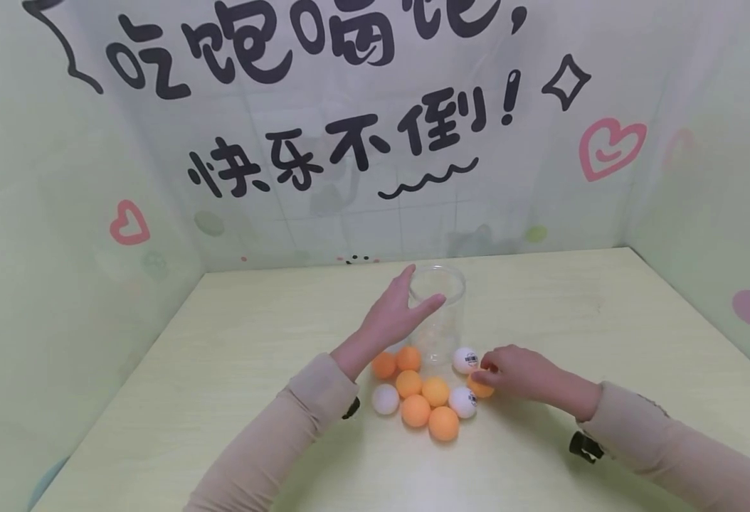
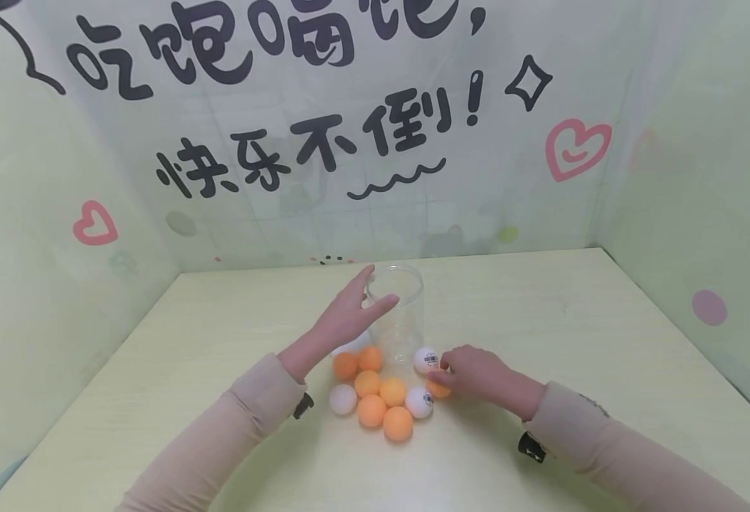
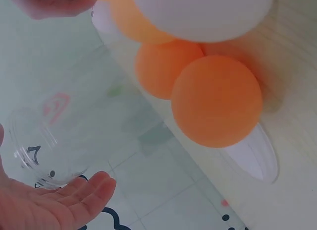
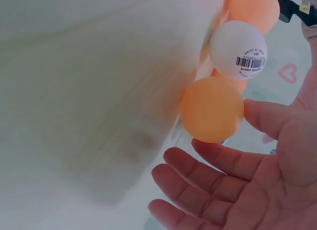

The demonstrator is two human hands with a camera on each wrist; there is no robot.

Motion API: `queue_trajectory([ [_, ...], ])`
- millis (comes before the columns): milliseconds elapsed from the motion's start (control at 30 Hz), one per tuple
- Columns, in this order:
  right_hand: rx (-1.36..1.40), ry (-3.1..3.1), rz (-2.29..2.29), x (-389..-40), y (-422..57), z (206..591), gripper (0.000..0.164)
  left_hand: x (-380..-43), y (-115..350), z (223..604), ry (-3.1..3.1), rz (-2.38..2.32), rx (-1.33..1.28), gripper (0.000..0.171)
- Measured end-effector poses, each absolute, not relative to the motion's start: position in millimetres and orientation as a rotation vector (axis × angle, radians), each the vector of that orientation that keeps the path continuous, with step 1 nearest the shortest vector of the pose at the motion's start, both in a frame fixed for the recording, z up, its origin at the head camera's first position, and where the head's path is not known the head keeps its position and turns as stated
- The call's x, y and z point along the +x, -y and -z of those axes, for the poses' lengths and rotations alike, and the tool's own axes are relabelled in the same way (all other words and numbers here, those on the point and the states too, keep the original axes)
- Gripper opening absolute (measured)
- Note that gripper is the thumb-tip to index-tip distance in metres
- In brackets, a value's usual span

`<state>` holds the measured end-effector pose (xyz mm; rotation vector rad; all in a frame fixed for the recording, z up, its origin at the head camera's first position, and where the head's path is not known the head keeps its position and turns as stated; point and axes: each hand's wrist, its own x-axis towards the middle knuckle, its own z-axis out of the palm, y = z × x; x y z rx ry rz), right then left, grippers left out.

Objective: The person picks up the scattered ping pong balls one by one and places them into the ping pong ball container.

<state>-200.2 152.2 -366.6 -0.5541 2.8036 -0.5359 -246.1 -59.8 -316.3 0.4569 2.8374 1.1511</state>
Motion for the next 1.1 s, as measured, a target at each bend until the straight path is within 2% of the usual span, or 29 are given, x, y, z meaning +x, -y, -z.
queue_trajectory([
  [667, -0.649, -2.662, 0.683, -201.1, -165.8, 366.6, 0.032, -252.3, 59.9, 322.1, -2.684, -1.401, 0.452, 0.083],
  [1100, -0.615, -2.621, 0.762, -197.3, -169.6, 362.2, 0.026, -257.5, 64.3, 326.7, -2.615, -1.492, 0.362, 0.078],
])
